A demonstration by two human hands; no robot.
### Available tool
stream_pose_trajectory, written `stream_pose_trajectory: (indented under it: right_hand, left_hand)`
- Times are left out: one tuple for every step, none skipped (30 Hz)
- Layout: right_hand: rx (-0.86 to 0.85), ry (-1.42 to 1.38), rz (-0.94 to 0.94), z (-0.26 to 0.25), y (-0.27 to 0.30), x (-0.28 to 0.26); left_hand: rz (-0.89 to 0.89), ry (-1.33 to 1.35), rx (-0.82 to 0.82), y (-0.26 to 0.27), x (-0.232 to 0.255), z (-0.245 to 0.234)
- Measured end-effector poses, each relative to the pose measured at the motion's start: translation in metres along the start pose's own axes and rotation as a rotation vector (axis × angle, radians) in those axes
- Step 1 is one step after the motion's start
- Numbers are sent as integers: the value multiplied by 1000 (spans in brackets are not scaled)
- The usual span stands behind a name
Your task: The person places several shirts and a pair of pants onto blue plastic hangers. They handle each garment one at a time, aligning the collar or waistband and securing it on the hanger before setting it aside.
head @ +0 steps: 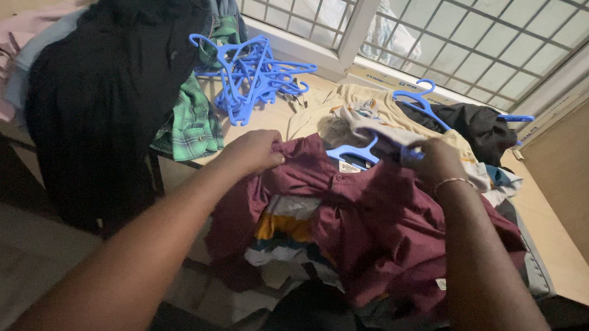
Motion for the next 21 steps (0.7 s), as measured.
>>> stream_pose_trajectory:
  right_hand:
    - [171,-11,8,-21,1,-4]
    - [349,-15,32,-41,7,-5]
    - [527,-19,53,-60,16,-7]
    - [704,-23,73,-77,25,-10]
    - [741,-42,64,-82,25,-13]
    - [778,-60,56,-87,24,-15]
    - [816,-76,44,-94,22,-15]
    - [823,-175,122,-97,19,-4]
    - [832,-277,199,-98,15,6]
    - [838,-380,276,-99,11,18]
    - [857,-474,304,-102,9,26]
    - [875,-568,332,-104,7,36]
    - [891,-662,359,-103,4,43]
    - [741,-621,425,-91,-6,47]
    - [588,-574,488,-80,-13,54]
    - [434,-525,545,-66,-18,61]
    - [349,-598,395,-53,-37,49]
    - [262,-668,245,-33,-54,33]
    - [202,-721,82,-11,-64,15]
    - [141,-769,-82,7,-69,-1]
    - [162,-705,-143,17,-70,-3]
  left_hand:
    - [-4,10,-52,2,-2,3]
    - [-7,21,-104,4,-4,5]
    - [10,39,-99,7,-4,2]
    - [27,56,-93,10,-2,-2]
    - [45,72,-89,13,-1,-7]
    - [39,66,-81,17,0,-12]
    - [34,63,-70,19,1,-18]
    - [30,59,-60,22,2,-23]
    - [19,40,-84,24,3,-27]
    - [9,21,-108,27,3,-30]
    - [-8,4,-135,32,2,-32]
    - [49,2,-84,37,7,-40]
    - [106,0,-31,42,11,-50]
    - [163,-2,22,47,14,-58]
    - [139,12,18,48,11,-59]
    - [114,26,14,47,8,-62]
    - [93,42,9,46,5,-63]
    - [76,118,53,47,2,-66]
    - [65,190,103,44,1,-71]
    - [55,262,152,40,-1,-76]
    - [17,311,175,40,-6,-78]
Point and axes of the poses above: each hand's wrist, its own y-axis away from the middle knuckle, its own z-axis out of the palm, x = y × z, the point moved 9 cm from there along -y, towards the middle knuckle, and after that the axes turned 4 degrees about y, right-handed, at the moved point
